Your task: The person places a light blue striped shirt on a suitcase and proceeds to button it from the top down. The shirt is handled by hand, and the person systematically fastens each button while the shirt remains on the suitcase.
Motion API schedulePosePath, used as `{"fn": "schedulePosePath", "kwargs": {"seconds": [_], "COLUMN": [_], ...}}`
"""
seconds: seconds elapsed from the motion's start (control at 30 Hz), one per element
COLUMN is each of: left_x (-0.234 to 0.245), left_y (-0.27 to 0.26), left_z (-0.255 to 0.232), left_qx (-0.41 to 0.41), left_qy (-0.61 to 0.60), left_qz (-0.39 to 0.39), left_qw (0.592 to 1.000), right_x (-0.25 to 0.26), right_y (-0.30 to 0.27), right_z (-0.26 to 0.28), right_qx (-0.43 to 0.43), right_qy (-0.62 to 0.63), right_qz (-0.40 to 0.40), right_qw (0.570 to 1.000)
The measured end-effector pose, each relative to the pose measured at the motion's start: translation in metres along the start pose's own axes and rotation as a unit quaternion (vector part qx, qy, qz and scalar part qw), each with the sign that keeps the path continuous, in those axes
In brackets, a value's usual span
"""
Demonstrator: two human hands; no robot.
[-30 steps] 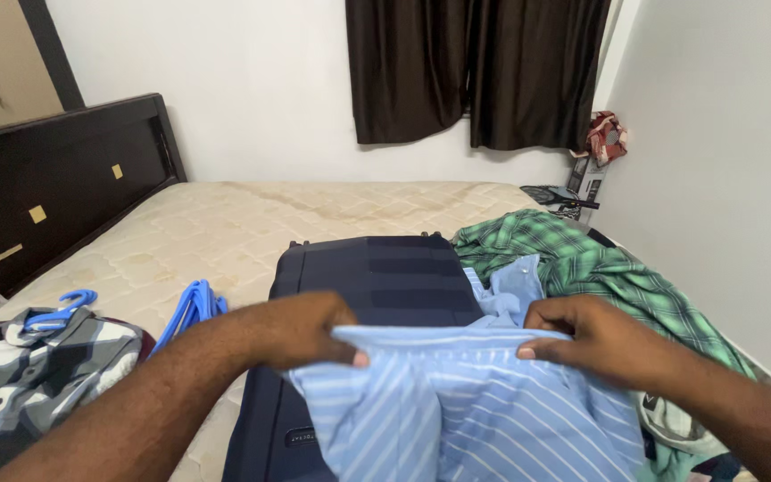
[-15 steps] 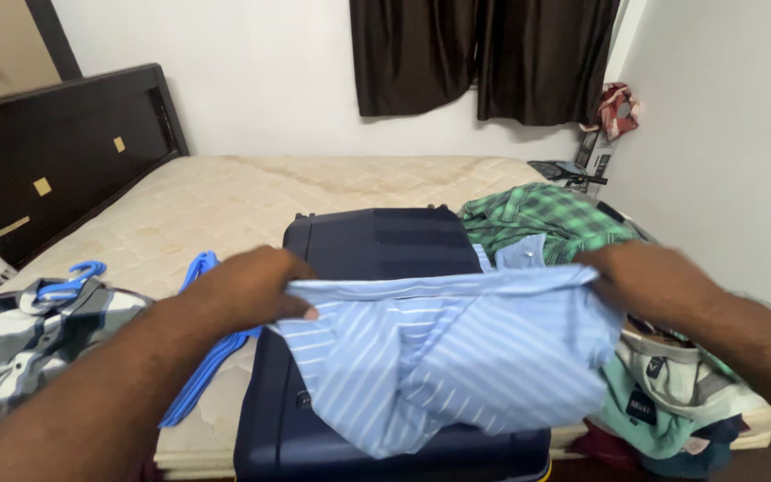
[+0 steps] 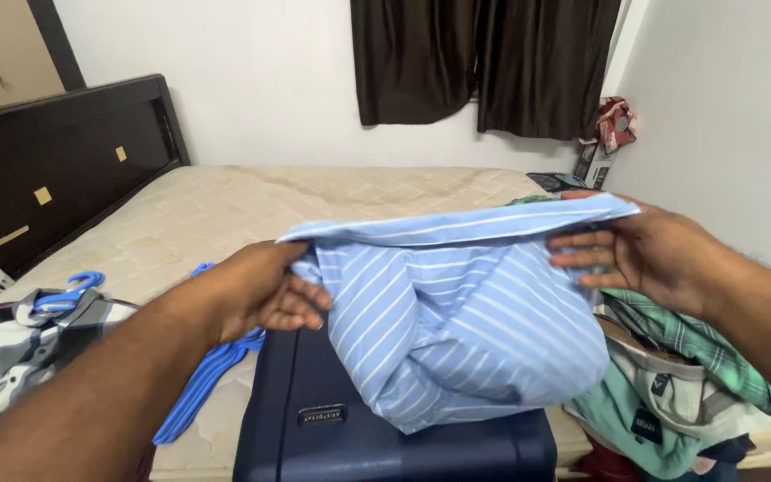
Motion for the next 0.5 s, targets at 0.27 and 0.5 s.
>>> {"fn": "schedulePosePath", "kwargs": {"seconds": [0.27, 0.5], "left_x": [-0.063, -0.050], "left_y": [-0.040, 0.039], "left_z": [-0.066, -0.062], "left_qx": [-0.178, -0.050], "left_qy": [-0.038, -0.045], "left_qz": [0.098, 0.134], "left_qw": [0.978, 0.989], "right_x": [0.003, 0.017], "right_y": [-0.009, 0.059], "right_z": [0.050, 0.043], "right_qx": [0.153, -0.006], "right_qy": [-0.055, 0.041], "right_qz": [-0.057, -0.065], "right_qw": [0.985, 0.997]}}
Point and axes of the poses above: each hand's wrist, its own y-axis towards the middle knuckle, its own x-axis out of the back of the hand, z = x × y, the point moved 9 cm from there along y, towards the middle knuckle, and after that the axes turned 3 degrees about z, right-handed, at the moved point
